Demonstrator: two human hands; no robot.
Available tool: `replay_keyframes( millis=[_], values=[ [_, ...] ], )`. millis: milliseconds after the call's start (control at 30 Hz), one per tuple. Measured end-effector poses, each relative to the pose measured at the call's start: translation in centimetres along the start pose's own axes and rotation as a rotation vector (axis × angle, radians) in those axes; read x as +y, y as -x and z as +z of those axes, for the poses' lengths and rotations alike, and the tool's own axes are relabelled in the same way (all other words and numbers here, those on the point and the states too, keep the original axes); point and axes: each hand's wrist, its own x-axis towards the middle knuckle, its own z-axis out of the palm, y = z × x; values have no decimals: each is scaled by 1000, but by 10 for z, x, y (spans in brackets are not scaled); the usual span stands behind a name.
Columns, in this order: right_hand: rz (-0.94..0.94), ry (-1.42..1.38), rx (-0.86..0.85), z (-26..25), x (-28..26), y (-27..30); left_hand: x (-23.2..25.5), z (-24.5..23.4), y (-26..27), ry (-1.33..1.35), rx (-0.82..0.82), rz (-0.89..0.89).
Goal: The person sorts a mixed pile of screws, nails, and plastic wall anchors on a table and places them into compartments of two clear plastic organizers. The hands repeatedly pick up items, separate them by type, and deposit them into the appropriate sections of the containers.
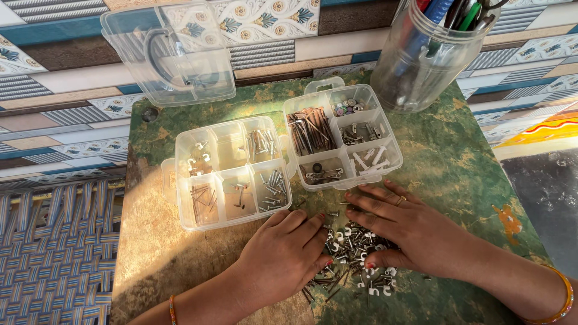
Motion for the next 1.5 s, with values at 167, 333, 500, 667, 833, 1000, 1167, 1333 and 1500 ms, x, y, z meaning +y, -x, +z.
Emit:
replay_keyframes(
  millis=[167,333,500,667,833,1000,1167,1333,1500],
  values=[
    [-81,-118,33,-7,-7,-3,2,0,-1,152,37,42],
    [-20,-99,97,-8,-6,-3,1,1,0,210,52,111],
    [38,-124,118,-7,0,0,1,2,0,291,-2,164],
    [-15,-166,29,-5,-4,1,2,1,-1,325,-35,188],
    [15,-112,51,-9,-5,-2,1,0,-2,237,6,158],
    [-81,-163,56,-13,-5,0,5,-2,-2,287,-51,242],
    [-38,-157,99,-10,-5,0,6,1,-2,191,-32,209],
    [14,-45,155,-14,-2,0,4,3,-1,124,19,158],
    [3,-70,150,-13,-6,-1,7,2,0,236,-21,206]
  ],
)
